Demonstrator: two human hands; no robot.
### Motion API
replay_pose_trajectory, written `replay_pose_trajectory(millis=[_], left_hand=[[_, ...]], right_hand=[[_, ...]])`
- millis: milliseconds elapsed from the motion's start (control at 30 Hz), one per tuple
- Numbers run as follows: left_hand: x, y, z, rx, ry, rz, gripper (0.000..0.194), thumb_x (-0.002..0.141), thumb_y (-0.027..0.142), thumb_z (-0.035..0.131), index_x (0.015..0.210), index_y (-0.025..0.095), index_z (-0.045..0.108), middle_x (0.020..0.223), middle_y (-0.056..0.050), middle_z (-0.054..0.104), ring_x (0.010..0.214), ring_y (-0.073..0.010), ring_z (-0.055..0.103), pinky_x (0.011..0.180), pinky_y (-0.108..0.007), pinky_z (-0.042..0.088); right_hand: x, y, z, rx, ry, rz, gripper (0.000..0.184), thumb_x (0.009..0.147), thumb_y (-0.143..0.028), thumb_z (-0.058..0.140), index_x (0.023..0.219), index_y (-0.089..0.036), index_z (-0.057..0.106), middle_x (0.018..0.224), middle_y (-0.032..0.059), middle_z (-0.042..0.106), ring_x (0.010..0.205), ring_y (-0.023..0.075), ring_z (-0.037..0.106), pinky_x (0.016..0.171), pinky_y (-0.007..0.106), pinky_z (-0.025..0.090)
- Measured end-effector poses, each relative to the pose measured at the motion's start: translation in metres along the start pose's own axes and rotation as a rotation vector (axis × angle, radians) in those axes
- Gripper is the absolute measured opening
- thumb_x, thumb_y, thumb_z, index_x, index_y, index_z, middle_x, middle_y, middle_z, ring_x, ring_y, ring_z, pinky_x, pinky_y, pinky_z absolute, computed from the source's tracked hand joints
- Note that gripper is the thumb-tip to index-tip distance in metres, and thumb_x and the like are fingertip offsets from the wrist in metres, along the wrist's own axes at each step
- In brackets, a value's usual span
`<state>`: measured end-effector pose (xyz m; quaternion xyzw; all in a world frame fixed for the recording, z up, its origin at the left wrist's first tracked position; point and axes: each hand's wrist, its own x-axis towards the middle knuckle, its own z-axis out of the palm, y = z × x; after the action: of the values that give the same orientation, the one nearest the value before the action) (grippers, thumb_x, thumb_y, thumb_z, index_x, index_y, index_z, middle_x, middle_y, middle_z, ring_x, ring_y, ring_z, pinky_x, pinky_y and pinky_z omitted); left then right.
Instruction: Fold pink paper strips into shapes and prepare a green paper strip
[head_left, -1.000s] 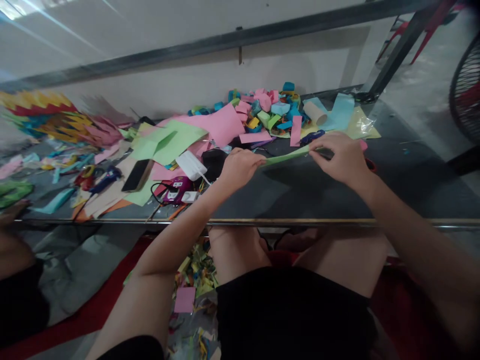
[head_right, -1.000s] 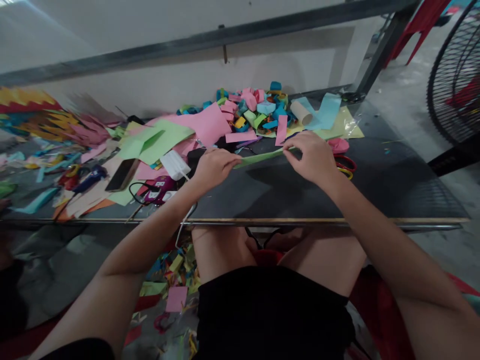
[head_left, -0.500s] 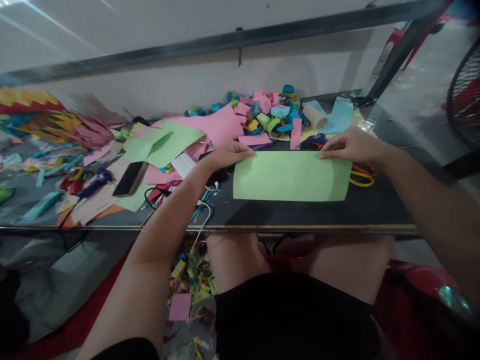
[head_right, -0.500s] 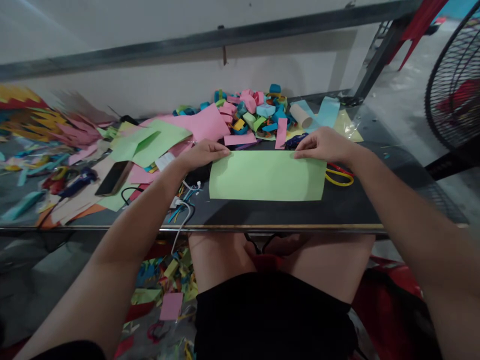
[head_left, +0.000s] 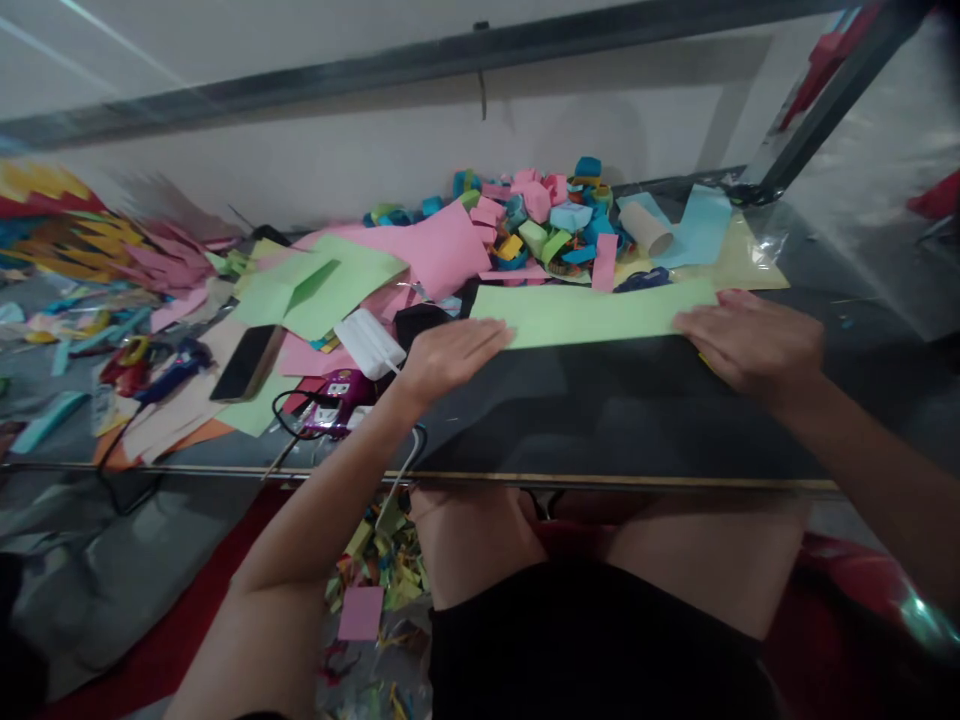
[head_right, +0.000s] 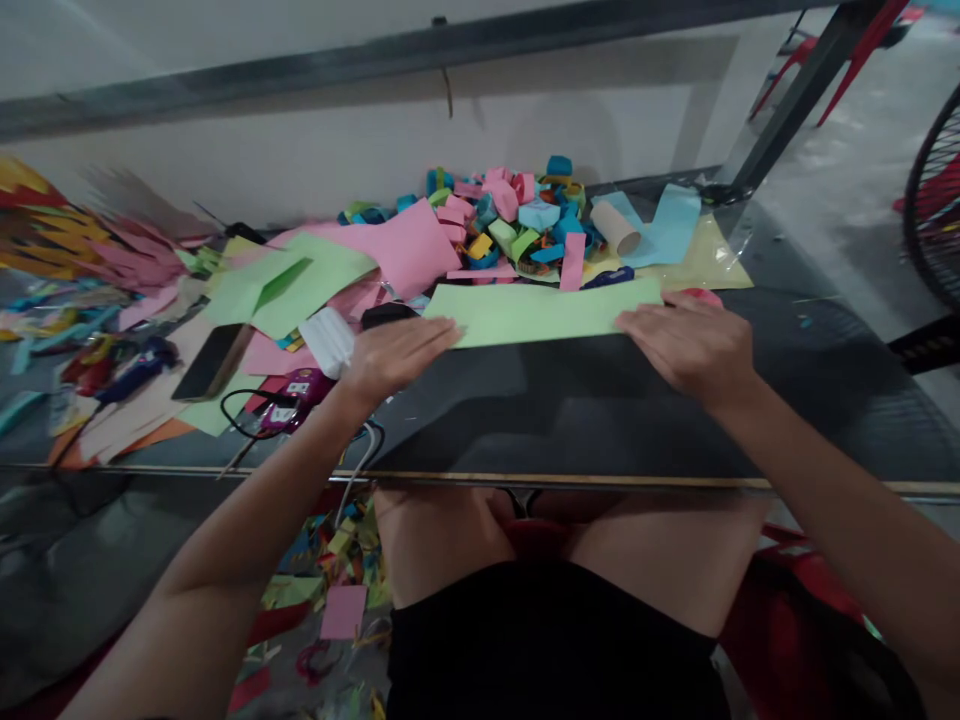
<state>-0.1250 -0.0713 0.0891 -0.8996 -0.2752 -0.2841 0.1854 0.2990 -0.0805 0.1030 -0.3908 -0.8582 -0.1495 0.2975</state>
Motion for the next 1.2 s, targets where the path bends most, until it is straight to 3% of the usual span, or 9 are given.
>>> replay_pose_trajectory(millis=[67,200,400,567,733,867,933,1033,1200], left_hand=[[-0.023,0.011,0.007,-0.035,-0.101,0.008,0.045,0.102,0.008,0.051,0.141,0.026,0.062,0.136,-0.006,0.072,0.127,-0.0195,0.068,0.108,-0.038,0.058],[-0.055,0.024,0.02,-0.091,-0.349,-0.021,0.046,0.103,0.009,0.047,0.145,0.023,0.06,0.139,-0.008,0.069,0.129,-0.0195,0.067,0.107,-0.036,0.058],[-0.062,0.036,0.017,-0.132,-0.506,-0.119,0.044,0.108,0.035,0.045,0.147,0.02,0.058,0.149,-0.009,0.061,0.139,-0.0197,0.059,0.116,-0.036,0.049],[-0.064,0.045,0.012,-0.147,-0.493,-0.234,0.039,0.106,0.033,0.046,0.14,0.023,0.064,0.147,-0.009,0.064,0.135,-0.0228,0.062,0.109,-0.04,0.054],[-0.064,0.043,0.006,-0.105,-0.344,-0.451,0.04,0.104,0.04,0.049,0.134,0.019,0.066,0.137,-0.015,0.07,0.124,-0.0285,0.069,0.103,-0.047,0.057],[-0.056,0.035,0.001,-0.101,-0.309,-0.569,0.046,0.102,0.045,0.053,0.139,0.019,0.06,0.141,-0.015,0.067,0.127,-0.0302,0.066,0.107,-0.05,0.055],[-0.051,0.032,0.001,-0.115,-0.331,-0.539,0.045,0.101,0.044,0.056,0.139,0.02,0.061,0.143,-0.014,0.065,0.13,-0.0298,0.064,0.11,-0.051,0.053],[-0.042,0.031,0.009,-0.177,-0.392,-0.366,0.04,0.101,0.042,0.06,0.132,0.02,0.066,0.143,-0.013,0.066,0.131,-0.0278,0.064,0.109,-0.047,0.054],[-0.018,0.041,0.033,-0.231,-0.411,-0.087,0.028,0.106,0.035,0.051,0.114,0.022,0.075,0.117,-0.007,0.079,0.114,-0.0191,0.073,0.098,-0.034,0.056]], right_hand=[[-0.03,-0.002,0.008,-0.03,-0.022,-0.072,0.03,0.101,-0.016,0.056,0.117,-0.026,0.079,0.118,0.0013,0.079,0.108,0.0216,0.077,0.109,0.039,0.055],[-0.073,-0.002,0.026,0.049,-0.224,-0.08,0.042,0.102,-0.012,0.047,0.127,-0.029,0.075,0.126,0.0002,0.075,0.115,0.0214,0.074,0.106,0.04,0.059],[-0.09,0.006,0.03,0.269,-0.38,0.02,0.043,0.103,-0.022,0.048,0.139,-0.033,0.067,0.134,0.0,0.072,0.128,0.0243,0.067,0.106,0.047,0.059],[-0.09,0.002,0.022,0.298,-0.382,0.026,0.047,0.102,-0.025,0.05,0.147,-0.032,0.06,0.141,0.0035,0.068,0.132,0.0291,0.064,0.11,0.056,0.056],[-0.085,-0.007,0.013,0.259,-0.309,-0.014,0.047,0.1,-0.023,0.057,0.146,-0.032,0.062,0.137,0.0029,0.07,0.126,0.0284,0.068,0.108,0.051,0.057],[-0.076,-0.01,0.014,0.196,-0.246,0.003,0.042,0.099,-0.025,0.061,0.14,-0.031,0.066,0.132,0.0033,0.073,0.119,0.0286,0.072,0.104,0.049,0.058],[-0.068,-0.014,0.019,0.176,-0.198,0.008,0.04,0.099,-0.027,0.062,0.138,-0.029,0.067,0.131,0.005,0.074,0.118,0.0287,0.072,0.103,0.048,0.057],[-0.05,-0.026,0.028,0.191,-0.173,0.004,0.033,0.1,-0.034,0.062,0.13,-0.025,0.073,0.123,0.0074,0.078,0.112,0.0283,0.074,0.098,0.045,0.058],[-0.019,-0.05,0.042,0.255,-0.326,-0.028,0.023,0.1,-0.036,0.059,0.1,-0.024,0.079,0.091,0.0049,0.081,0.089,0.0228,0.076,0.074,0.034,0.057]])
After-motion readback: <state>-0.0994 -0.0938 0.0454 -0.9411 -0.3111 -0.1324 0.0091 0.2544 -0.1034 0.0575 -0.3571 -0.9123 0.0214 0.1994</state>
